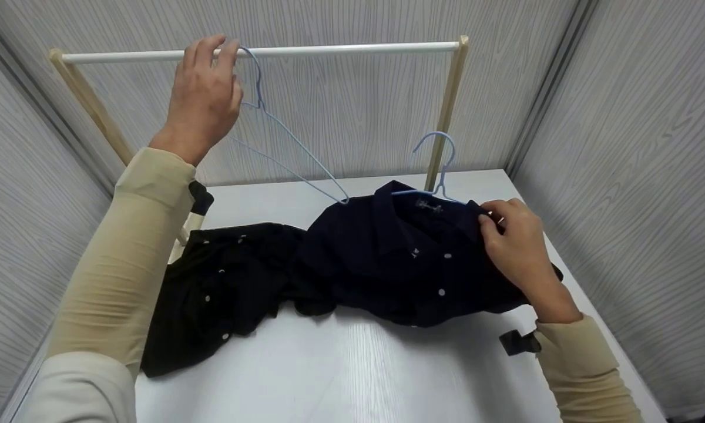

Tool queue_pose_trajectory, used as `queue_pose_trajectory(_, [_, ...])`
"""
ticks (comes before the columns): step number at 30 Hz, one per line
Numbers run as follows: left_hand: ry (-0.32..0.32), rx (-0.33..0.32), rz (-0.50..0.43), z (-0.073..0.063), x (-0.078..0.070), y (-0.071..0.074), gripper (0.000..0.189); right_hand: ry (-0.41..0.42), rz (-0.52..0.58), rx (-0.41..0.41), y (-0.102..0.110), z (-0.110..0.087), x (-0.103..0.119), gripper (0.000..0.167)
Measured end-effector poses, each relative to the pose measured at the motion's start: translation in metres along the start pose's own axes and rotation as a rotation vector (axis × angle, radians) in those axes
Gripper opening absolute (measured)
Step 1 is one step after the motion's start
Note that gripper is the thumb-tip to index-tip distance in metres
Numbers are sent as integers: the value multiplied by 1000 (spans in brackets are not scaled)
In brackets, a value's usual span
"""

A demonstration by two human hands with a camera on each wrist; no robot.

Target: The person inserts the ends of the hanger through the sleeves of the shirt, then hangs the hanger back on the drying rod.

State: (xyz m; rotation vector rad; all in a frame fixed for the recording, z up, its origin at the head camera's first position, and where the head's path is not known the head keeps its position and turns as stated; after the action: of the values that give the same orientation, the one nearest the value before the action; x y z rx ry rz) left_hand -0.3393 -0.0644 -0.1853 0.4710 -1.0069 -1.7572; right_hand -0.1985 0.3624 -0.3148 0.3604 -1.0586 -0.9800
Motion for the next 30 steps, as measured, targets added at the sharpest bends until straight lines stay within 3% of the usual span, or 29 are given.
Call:
queue_pose_trajectory(4, [32, 51, 11, -1, 8, 0, 51, 6, -3, -17, 0, 6, 4, 17])
queue_pose_trajectory(11, [90, 70, 23, -10, 19, -4, 51, 58, -16, -46, 1, 24, 19, 16])
queue_pose_trajectory(20, [105, 143, 53, -4, 12, -5, 56, 63, -16, -64, 4, 50, 40, 19])
queue_pose_trajectory(30, [88, 141, 97, 0, 6, -8, 53, 56, -41, -98, 11, 76, 54, 24])
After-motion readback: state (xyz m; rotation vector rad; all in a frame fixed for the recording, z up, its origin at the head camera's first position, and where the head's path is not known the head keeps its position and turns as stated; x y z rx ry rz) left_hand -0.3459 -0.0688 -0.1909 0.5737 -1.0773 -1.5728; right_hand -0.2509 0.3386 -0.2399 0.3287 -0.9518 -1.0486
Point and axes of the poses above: each hand's wrist, its own z-axis towards the middle knuckle, its own y-axis out of the back of the hand, x = y × z, the point moved 3 cm from there along z, towards the middle knuckle, and after that the axes turned 12 degrees about -y, right-handed, at the moved point
